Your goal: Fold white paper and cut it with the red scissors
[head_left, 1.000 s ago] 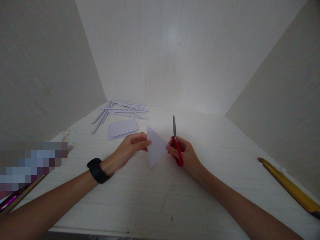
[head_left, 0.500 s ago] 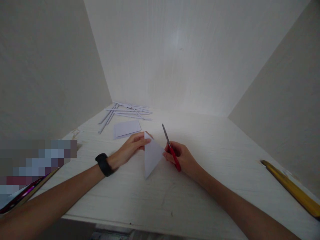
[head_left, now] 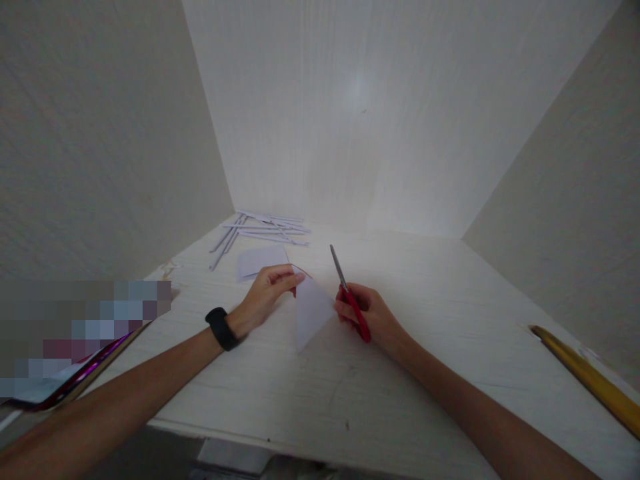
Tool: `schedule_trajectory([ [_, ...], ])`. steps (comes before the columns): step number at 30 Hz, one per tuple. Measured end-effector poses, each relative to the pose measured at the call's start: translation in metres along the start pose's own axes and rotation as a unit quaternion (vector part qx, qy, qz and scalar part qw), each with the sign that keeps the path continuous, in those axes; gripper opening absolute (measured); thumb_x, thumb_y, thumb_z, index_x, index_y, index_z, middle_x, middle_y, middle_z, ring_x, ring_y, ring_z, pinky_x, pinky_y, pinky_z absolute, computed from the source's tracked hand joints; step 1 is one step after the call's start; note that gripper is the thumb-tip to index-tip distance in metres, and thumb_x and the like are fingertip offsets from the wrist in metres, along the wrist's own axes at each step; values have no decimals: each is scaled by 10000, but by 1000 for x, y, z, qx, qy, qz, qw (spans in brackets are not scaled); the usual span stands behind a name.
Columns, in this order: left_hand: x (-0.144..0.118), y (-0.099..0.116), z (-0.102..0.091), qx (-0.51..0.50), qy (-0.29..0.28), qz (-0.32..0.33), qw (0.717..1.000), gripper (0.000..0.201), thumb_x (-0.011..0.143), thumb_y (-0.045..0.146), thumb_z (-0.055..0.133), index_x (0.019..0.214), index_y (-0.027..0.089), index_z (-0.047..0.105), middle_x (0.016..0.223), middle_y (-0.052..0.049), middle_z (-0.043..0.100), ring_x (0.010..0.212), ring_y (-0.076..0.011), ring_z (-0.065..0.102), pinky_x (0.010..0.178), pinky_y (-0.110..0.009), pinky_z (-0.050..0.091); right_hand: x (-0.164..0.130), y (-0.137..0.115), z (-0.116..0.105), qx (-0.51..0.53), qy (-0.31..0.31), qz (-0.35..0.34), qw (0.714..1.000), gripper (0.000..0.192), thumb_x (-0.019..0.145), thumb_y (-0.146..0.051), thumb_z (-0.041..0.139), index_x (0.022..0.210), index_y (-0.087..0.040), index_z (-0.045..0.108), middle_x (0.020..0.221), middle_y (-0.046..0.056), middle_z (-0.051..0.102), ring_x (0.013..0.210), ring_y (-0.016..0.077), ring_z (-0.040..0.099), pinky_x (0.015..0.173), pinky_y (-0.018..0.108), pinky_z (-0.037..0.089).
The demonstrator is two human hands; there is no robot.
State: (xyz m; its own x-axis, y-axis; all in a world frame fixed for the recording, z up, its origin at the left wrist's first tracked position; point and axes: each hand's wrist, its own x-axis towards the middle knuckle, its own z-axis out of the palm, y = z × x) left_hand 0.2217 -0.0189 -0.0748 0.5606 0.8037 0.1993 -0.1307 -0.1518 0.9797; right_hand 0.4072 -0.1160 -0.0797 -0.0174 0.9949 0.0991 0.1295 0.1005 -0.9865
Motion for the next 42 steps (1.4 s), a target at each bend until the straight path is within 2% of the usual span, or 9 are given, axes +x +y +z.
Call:
schedule_trajectory([
  [5, -8, 5, 5, -8, -20, 4, 1000, 222, 748, 336, 701, 643, 143, 676, 611, 0, 591, 600, -114, 515, 589, -227, 403, -8, -19, -7, 62, -50, 3, 997, 508, 753, -688, 540, 703, -188, 474, 602, -3, 542, 455, 92, 429, 438, 226, 305],
  [8, -16, 14, 9, 6, -55, -15, 998, 247, 778, 373, 672, 683, 145, 686, 557, 24, 521, 482, -73, 400, 448, -203, 287, -13, -24, -10, 25, -129, -42, 990, 607, 768, -789, 366, 786, -194, 482, 747, 25, 533, 584, 121, 426, 580, 263, 380],
  [10, -20, 20, 10, 23, -68, -41, 997, 271, 805, 406, 635, 744, 150, 702, 551, 28, 492, 451, -62, 340, 412, -206, 205, -17, -24, -8, -18, -156, -54, 986, 643, 755, -813, 320, 847, -198, 482, 793, 24, 493, 669, 143, 420, 654, 278, 390],
  [15, -23, 29, 9, 61, -108, -27, 992, 262, 842, 389, 586, 774, 159, 693, 573, 15, 522, 473, -76, 399, 427, -207, 278, -19, -20, 7, -86, -129, -21, 988, 550, 789, -725, 459, 855, -181, 509, 766, 7, 482, 667, 141, 426, 594, 257, 358],
  [19, -22, 32, 7, 86, -98, -27, 991, 261, 825, 359, 599, 653, 167, 644, 485, 23, 514, 445, -93, 447, 440, -221, 332, -19, -24, 12, -81, -110, 5, 991, 484, 808, -660, 513, 810, -176, 537, 762, 18, 543, 653, 138, 470, 577, 245, 376],
  [23, -21, 39, 7, 74, -82, -19, 994, 255, 801, 318, 612, 584, 184, 612, 452, 29, 510, 426, -95, 441, 432, -223, 337, -21, -29, 9, -77, -105, 13, 991, 479, 802, -655, 525, 755, -180, 558, 703, 11, 547, 616, 133, 485, 558, 238, 391],
  [29, -20, 41, 8, 78, -73, -32, 994, 286, 791, 308, 615, 533, 188, 591, 444, 30, 508, 420, -89, 416, 406, -216, 296, -21, -34, 5, -111, -90, -1, 990, 442, 792, -630, 551, 680, -203, 545, 677, 25, 534, 622, 165, 492, 561, 268, 414],
  [36, -20, 37, 7, 94, -74, -63, 991, 308, 801, 355, 613, 547, 179, 612, 422, 30, 511, 383, -69, 367, 372, -211, 223, -22, -33, 8, -127, -91, 24, 988, 442, 781, -639, 549, 666, -213, 514, 638, 17, 500, 575, 161, 461, 493, 255, 366],
  [42, -21, 34, 7, 45, -84, -105, 990, 291, 803, 346, 631, 563, 181, 622, 364, 40, 519, 303, -51, 338, 314, -195, 168, -22, -30, 9, -144, -111, 52, 982, 380, 811, -546, 590, 697, -194, 502, 745, 25, 572, 639, 156, 495, 542, 244, 383],
])
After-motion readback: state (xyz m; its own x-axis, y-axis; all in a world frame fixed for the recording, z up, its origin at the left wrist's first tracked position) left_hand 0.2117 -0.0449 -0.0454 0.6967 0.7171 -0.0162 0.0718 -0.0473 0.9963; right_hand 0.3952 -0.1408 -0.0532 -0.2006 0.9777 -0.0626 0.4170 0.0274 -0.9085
